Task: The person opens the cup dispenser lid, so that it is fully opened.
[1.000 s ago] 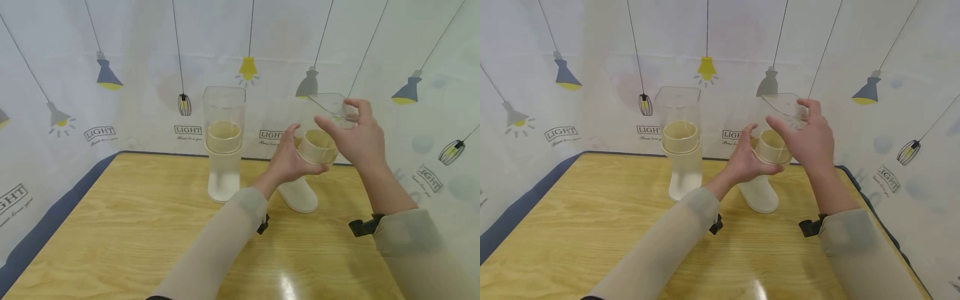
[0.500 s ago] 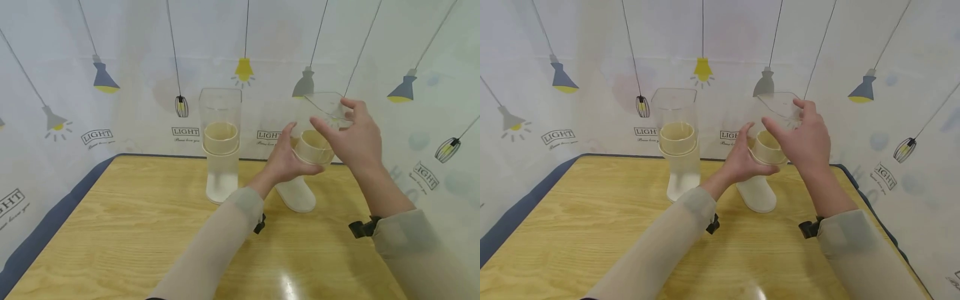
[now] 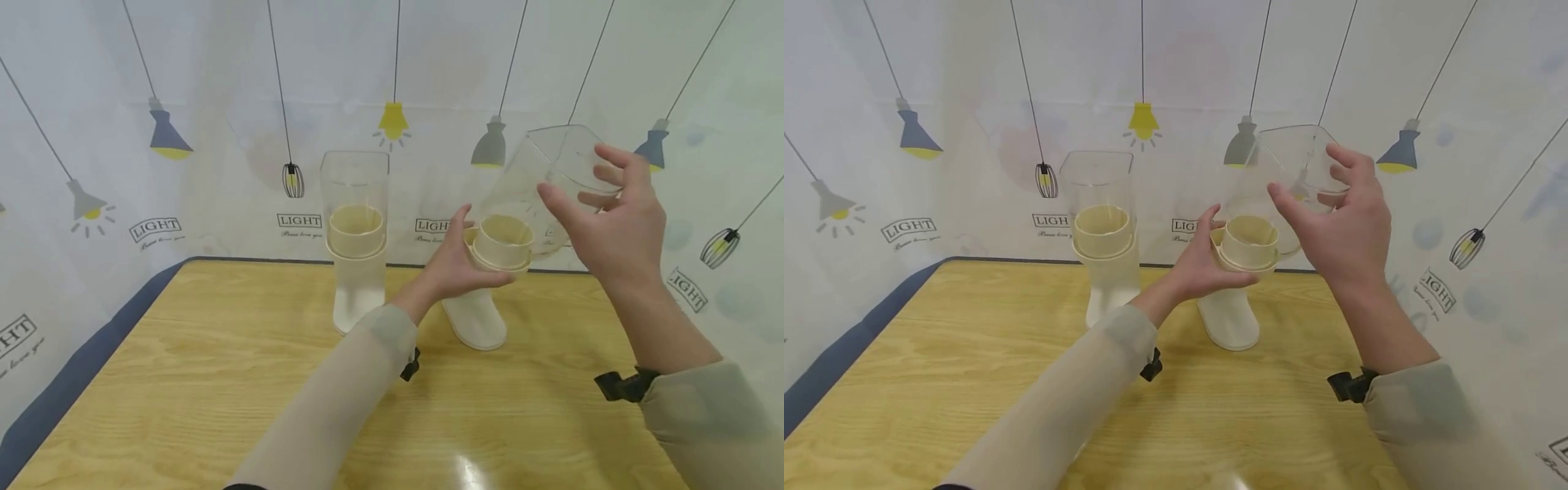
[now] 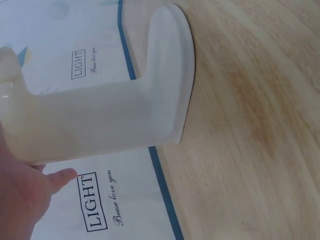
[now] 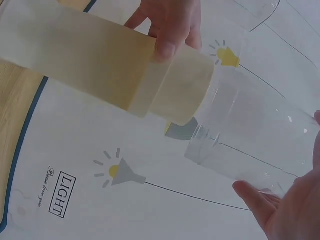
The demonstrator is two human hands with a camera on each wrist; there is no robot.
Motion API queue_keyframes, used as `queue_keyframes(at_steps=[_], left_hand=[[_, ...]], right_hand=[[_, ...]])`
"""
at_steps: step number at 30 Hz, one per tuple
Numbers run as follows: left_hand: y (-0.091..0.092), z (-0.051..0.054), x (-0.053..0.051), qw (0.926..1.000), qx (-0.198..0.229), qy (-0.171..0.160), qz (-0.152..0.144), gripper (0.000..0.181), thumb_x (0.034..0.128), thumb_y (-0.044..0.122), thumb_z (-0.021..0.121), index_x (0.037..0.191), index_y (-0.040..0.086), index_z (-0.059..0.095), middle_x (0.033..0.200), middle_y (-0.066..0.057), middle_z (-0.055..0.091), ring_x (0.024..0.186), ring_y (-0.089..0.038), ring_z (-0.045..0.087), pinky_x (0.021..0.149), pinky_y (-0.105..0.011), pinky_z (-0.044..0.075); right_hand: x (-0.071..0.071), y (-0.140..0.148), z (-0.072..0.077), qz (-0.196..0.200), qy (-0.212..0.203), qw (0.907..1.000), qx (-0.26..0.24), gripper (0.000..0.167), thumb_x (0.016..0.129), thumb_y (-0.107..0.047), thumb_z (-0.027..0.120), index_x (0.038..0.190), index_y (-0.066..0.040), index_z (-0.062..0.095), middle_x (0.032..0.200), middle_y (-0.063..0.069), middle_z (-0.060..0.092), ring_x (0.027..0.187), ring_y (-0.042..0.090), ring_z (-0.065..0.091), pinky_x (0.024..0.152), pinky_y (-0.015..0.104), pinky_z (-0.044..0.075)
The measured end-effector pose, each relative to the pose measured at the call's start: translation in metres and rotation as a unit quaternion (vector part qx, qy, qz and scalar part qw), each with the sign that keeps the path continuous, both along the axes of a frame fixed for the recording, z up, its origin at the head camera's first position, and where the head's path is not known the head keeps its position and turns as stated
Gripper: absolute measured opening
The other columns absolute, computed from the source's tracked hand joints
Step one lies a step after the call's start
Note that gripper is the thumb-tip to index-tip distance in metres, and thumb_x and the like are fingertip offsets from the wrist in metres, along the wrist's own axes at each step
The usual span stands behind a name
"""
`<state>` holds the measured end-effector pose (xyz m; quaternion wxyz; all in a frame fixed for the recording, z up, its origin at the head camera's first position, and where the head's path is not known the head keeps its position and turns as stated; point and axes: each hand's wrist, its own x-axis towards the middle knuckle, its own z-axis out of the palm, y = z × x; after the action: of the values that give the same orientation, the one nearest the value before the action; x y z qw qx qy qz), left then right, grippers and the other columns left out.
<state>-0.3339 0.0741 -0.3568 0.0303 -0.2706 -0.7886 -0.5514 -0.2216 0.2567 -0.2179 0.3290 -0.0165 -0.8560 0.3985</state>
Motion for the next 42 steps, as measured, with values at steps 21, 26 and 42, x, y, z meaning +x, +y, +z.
queue_keyframes(at_steps=[21, 26, 42], left_hand=[[0.023, -0.002, 0.039, 0.9864, -0.032, -0.068, 0.147, 0.133, 0.0787, 0.071, 0.089, 0.175, 0.028, 0.009, 0.167, -0.013, 0.038, 0.135, -0.03, 0.058, 0.114, -0.051, 0.055], [0.021, -0.005, 0.037, 0.9873, -0.026, -0.073, 0.139, 0.129, 0.079, 0.071, 0.089, 0.174, 0.032, 0.012, 0.162, -0.014, 0.042, 0.131, -0.029, 0.06, 0.111, -0.049, 0.057], [0.009, -0.007, 0.025, 0.9927, 0.018, -0.1, 0.065, 0.122, 0.0812, 0.065, 0.091, 0.174, 0.04, 0.016, 0.177, -0.007, 0.034, 0.153, -0.032, 0.048, 0.124, -0.057, 0.044]], right_hand=[[0.031, 0.078, -0.035, -0.134, -0.043, 0.9894, -0.036, 0.08, 0.097, -0.049, 0.076, 0.165, -0.048, 0.033, 0.174, -0.009, 0.041, 0.141, 0.011, 0.061, 0.083, 0.01, 0.04], [0.025, 0.102, -0.066, -0.129, -0.105, 0.9861, -0.006, 0.087, 0.098, -0.056, 0.076, 0.17, -0.042, 0.029, 0.177, -0.001, 0.037, 0.149, 0.037, 0.057, 0.073, 0.009, 0.035], [-0.012, 0.147, -0.146, -0.028, -0.231, 0.9716, 0.041, 0.111, 0.102, -0.068, 0.064, 0.175, -0.004, 0.011, 0.173, 0.043, 0.02, 0.147, 0.07, 0.037, 0.108, 0.083, 0.04]])
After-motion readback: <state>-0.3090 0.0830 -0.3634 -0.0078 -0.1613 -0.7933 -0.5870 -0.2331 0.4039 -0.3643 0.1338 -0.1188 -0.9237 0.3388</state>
